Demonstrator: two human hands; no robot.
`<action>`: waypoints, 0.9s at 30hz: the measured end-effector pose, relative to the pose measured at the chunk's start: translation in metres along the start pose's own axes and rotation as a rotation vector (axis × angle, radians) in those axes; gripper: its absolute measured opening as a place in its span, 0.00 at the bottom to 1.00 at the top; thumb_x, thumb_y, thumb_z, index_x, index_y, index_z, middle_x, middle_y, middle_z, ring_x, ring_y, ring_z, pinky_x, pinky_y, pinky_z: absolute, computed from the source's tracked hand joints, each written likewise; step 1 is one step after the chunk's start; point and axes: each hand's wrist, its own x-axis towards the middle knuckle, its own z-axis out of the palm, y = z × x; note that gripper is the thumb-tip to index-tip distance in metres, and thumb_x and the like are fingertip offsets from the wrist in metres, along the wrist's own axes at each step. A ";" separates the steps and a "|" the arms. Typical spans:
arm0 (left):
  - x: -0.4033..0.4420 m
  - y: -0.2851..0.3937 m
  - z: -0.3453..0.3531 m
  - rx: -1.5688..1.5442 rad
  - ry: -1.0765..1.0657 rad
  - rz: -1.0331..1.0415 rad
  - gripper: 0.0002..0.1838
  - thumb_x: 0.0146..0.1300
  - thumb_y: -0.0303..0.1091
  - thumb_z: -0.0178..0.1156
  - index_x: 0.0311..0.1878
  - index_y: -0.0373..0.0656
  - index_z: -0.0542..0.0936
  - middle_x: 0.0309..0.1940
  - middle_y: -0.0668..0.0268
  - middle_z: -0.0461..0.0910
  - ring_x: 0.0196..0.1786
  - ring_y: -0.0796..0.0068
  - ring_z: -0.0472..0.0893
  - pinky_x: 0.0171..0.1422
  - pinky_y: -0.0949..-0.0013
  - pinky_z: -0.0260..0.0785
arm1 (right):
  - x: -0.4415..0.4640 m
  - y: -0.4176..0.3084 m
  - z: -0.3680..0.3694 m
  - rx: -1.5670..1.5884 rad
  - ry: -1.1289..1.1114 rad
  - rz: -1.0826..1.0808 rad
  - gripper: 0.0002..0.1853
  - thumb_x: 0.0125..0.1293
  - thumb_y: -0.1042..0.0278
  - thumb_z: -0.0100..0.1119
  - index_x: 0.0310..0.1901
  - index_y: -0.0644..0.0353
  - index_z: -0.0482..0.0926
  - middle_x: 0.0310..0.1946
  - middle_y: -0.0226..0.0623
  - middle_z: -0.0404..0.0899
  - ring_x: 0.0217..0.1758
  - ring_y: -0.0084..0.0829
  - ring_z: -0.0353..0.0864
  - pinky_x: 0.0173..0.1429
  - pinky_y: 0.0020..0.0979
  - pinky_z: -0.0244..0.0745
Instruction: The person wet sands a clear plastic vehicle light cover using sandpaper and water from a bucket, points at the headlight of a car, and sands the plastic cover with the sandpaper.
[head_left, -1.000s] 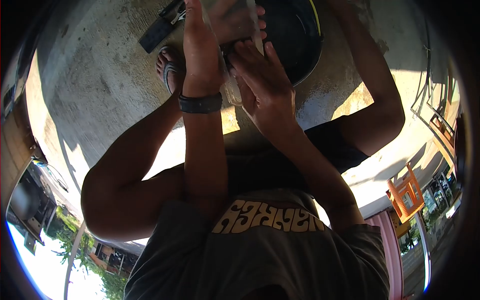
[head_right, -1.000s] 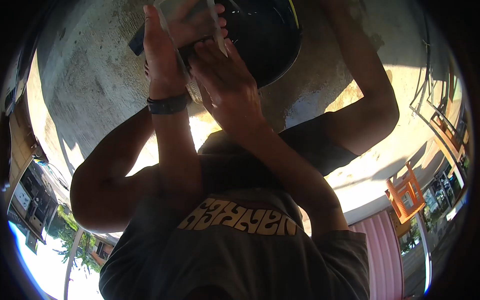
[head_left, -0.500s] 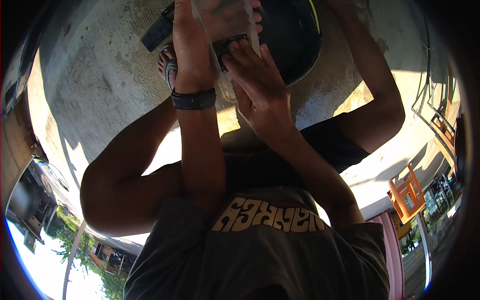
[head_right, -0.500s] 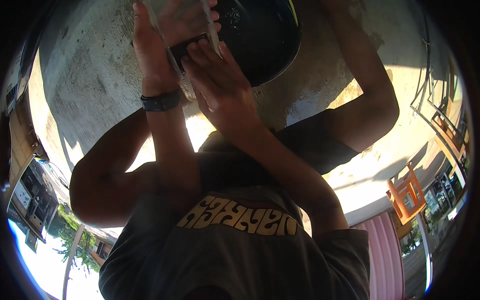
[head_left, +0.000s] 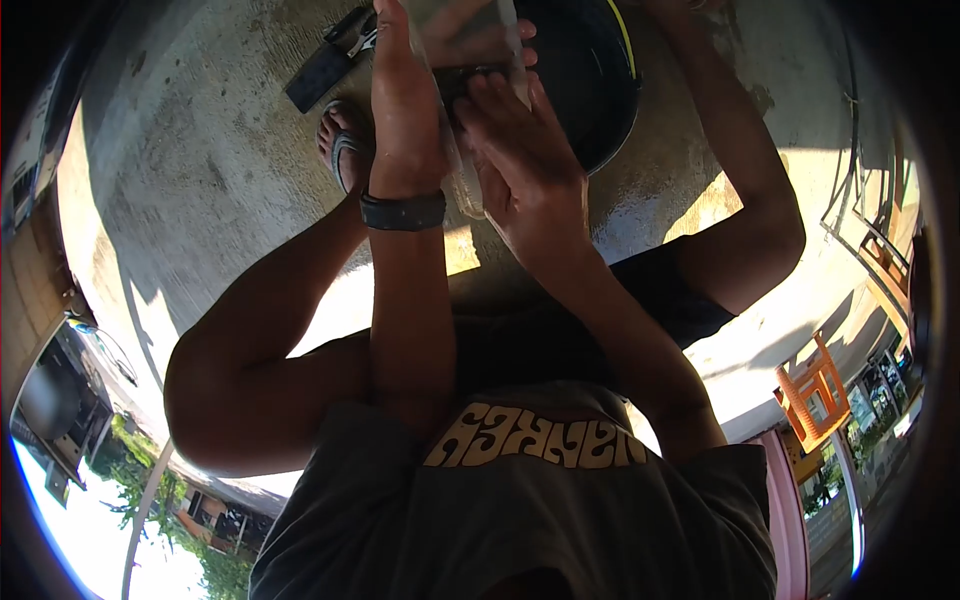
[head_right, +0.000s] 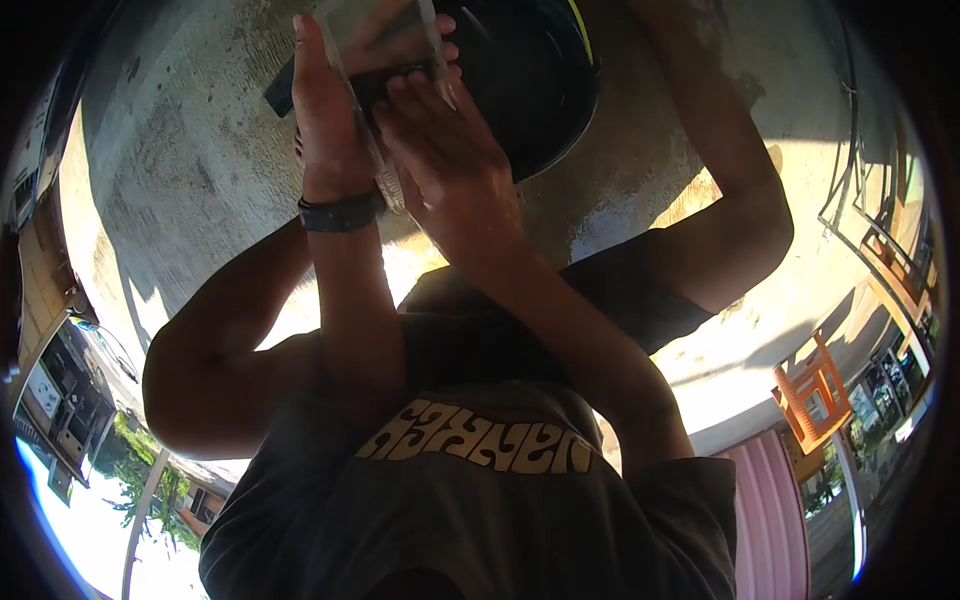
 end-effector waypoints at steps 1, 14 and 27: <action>-0.002 0.001 -0.001 0.025 0.018 -0.024 0.48 0.79 0.73 0.31 0.75 0.34 0.70 0.60 0.48 0.82 0.54 0.55 0.85 0.63 0.56 0.80 | -0.011 0.003 0.004 0.011 -0.033 0.011 0.18 0.67 0.83 0.62 0.57 0.61 0.86 0.59 0.43 0.87 0.69 0.42 0.83 0.80 0.50 0.68; -0.003 -0.027 -0.002 -0.145 0.038 -0.106 0.47 0.79 0.74 0.29 0.70 0.39 0.75 0.53 0.54 0.85 0.51 0.60 0.85 0.60 0.58 0.80 | 0.018 0.018 -0.009 -0.029 -0.086 -0.029 0.16 0.66 0.77 0.66 0.55 0.65 0.83 0.60 0.50 0.84 0.67 0.50 0.82 0.77 0.50 0.72; -0.004 -0.019 -0.026 -0.184 -0.013 -0.128 0.45 0.79 0.73 0.36 0.67 0.36 0.76 0.57 0.51 0.83 0.56 0.58 0.85 0.65 0.58 0.78 | -0.022 0.013 0.006 -0.057 -0.159 -0.089 0.16 0.70 0.79 0.60 0.58 0.66 0.83 0.62 0.50 0.83 0.69 0.50 0.80 0.80 0.53 0.68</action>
